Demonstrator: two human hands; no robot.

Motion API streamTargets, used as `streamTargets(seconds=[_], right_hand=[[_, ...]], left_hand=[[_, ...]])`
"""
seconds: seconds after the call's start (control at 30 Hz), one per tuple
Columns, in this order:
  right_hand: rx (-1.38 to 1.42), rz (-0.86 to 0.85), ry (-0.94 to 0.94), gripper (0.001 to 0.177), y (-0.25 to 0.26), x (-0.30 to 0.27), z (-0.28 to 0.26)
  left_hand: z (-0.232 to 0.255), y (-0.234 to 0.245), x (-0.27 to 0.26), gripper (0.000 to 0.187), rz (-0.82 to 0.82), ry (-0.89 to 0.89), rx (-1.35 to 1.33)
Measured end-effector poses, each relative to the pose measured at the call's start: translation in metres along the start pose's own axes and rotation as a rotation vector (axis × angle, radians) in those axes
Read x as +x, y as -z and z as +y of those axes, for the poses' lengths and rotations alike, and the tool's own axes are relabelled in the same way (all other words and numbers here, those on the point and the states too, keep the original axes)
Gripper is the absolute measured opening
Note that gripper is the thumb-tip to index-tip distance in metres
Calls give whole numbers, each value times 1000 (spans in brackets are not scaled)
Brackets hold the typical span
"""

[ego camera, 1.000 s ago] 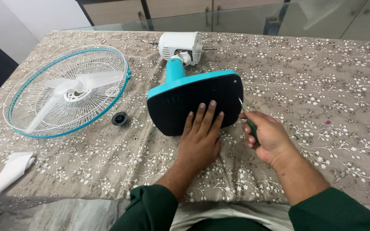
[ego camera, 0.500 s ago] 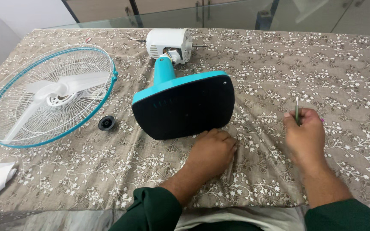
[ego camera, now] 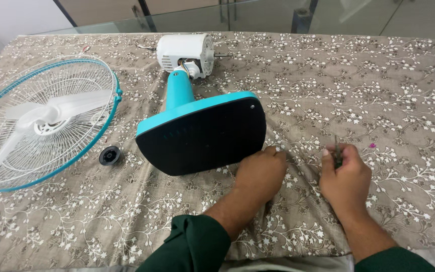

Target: The person assembles the base of a teal and black electric fan by inserting and tightening four screws with a green screwdriver. The fan blade and motor housing remain disassembled on the table.

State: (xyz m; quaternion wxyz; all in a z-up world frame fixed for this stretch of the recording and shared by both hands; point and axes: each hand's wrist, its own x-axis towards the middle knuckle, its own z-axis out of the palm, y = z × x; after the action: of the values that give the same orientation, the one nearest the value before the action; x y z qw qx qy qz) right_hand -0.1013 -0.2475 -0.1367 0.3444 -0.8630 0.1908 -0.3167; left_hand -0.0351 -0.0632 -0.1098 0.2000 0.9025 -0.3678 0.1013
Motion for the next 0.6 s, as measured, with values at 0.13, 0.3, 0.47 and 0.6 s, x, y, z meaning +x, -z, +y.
streamTargets(seconds=[0.13, 0.3, 0.47, 0.6], right_hand=[[143, 150, -14, 13, -4, 3, 18], [174, 157, -73, 10, -7, 5, 28], [287, 63, -140, 10, -9, 6, 25], [311, 24, -151, 10, -8, 6, 17]], left_hand=[[1, -3, 2, 17, -35, 51, -62], [1, -6, 5, 10, -53, 45, 5], [5, -5, 3, 14, -51, 33, 28], [9, 5, -2, 10, -13, 16, -50]])
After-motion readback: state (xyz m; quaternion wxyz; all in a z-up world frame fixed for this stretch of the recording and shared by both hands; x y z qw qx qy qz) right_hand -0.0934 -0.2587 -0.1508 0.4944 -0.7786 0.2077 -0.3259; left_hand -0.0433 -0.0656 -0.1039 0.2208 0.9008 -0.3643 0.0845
